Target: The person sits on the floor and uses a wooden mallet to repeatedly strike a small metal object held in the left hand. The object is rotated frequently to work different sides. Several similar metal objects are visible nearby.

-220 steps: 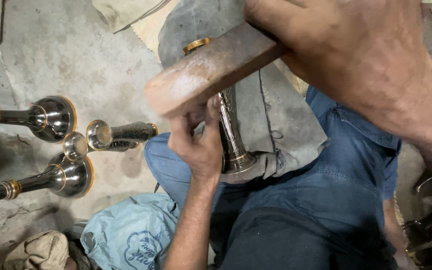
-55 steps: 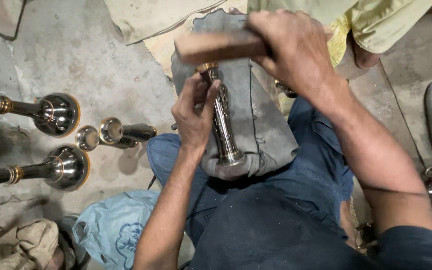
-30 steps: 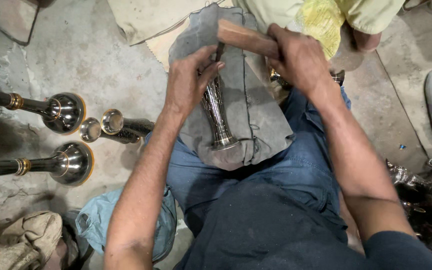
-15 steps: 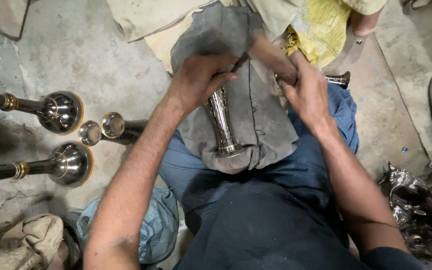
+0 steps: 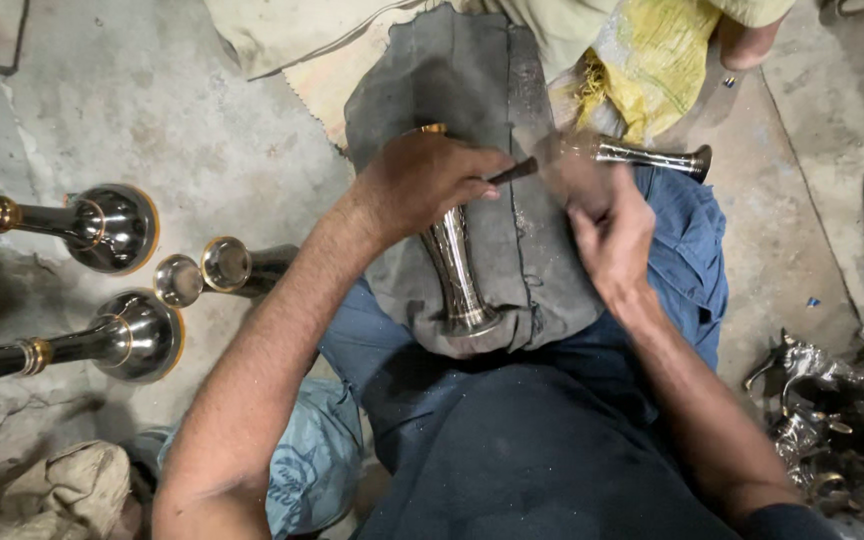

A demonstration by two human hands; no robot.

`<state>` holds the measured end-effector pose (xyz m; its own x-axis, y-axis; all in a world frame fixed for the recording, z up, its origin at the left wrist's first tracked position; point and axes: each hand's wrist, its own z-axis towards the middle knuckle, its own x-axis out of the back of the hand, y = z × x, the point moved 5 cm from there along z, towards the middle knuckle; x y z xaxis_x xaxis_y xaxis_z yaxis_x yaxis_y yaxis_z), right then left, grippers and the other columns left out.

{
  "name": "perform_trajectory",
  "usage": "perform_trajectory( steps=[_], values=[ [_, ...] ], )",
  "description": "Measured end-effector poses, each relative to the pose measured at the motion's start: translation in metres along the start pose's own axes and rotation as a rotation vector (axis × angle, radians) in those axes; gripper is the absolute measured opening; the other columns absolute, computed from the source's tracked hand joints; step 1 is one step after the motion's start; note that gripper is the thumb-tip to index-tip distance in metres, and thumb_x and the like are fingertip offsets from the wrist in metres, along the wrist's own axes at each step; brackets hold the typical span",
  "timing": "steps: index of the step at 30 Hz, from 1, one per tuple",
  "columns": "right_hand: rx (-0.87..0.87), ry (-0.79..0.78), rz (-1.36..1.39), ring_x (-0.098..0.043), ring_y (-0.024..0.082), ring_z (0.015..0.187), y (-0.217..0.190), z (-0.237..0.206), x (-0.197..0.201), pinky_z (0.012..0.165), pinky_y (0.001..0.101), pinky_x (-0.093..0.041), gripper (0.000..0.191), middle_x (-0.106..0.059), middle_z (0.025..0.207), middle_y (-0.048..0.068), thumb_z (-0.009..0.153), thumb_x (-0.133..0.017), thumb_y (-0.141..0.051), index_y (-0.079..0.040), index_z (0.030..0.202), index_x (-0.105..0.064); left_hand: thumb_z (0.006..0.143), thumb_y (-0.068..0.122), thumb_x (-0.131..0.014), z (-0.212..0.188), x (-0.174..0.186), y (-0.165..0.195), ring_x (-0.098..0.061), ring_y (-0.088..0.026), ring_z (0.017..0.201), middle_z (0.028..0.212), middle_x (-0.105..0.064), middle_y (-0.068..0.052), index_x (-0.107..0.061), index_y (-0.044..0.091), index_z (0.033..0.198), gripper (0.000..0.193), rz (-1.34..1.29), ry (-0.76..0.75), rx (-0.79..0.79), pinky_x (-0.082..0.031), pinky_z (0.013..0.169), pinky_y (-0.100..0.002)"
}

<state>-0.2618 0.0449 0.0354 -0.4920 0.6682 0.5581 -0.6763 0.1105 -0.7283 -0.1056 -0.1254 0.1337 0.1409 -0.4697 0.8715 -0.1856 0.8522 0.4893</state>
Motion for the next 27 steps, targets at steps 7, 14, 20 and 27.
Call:
perform_trajectory(
  steps=[7,14,20,27],
  values=[
    [0.037,-0.031,-0.110,-0.056,0.031,0.080,0.001,-0.001,-0.006,0.073,0.0396,-0.048,0.030,-0.057,0.088,0.022,0.086,-0.077,0.002,0.002,0.103,-0.053,0.097,0.033,-0.066,-0.012,-0.002,0.001,-0.076,-0.023,0.088,0.102,-0.078,-0.004,-0.072,0.018,0.126,0.034,-0.019,0.071,-0.055,-0.058,0.076,-0.039],
    [-0.075,-0.095,-0.010,-0.062,0.029,0.073,-0.008,0.030,0.000,0.068,0.0396,-0.052,0.034,-0.062,0.085,0.019,0.084,-0.078,0.000,0.002,0.110,-0.056,0.095,0.032,-0.078,-0.059,-0.008,-0.030,-0.079,-0.016,0.082,0.098,-0.079,-0.008,-0.068,0.006,0.123,0.040,-0.359,0.694,0.342,-0.062,0.066,-0.029],
    [0.393,-0.215,-0.171,-0.071,0.033,0.091,-0.069,0.086,0.001,0.086,0.0449,-0.055,0.042,-0.072,0.100,0.016,0.085,-0.082,-0.003,-0.002,0.123,-0.064,0.094,0.020,-0.082,-0.068,-0.019,-0.032,-0.074,-0.014,0.072,0.089,-0.079,-0.005,-0.070,0.007,0.123,0.034,-0.422,0.814,0.332,-0.056,0.062,-0.027],
    [0.619,-0.275,-0.418,-0.072,0.030,0.093,-0.120,0.123,0.006,0.091,0.0478,-0.055,0.037,-0.070,0.096,0.012,0.091,-0.086,-0.010,-0.004,0.120,-0.063,0.098,0.020,-0.082,-0.071,-0.016,-0.021,-0.077,-0.014,0.086,0.099,-0.078,-0.008,-0.070,0.010,0.121,0.028,-0.332,0.835,0.248,-0.061,0.073,-0.031]
  ],
)
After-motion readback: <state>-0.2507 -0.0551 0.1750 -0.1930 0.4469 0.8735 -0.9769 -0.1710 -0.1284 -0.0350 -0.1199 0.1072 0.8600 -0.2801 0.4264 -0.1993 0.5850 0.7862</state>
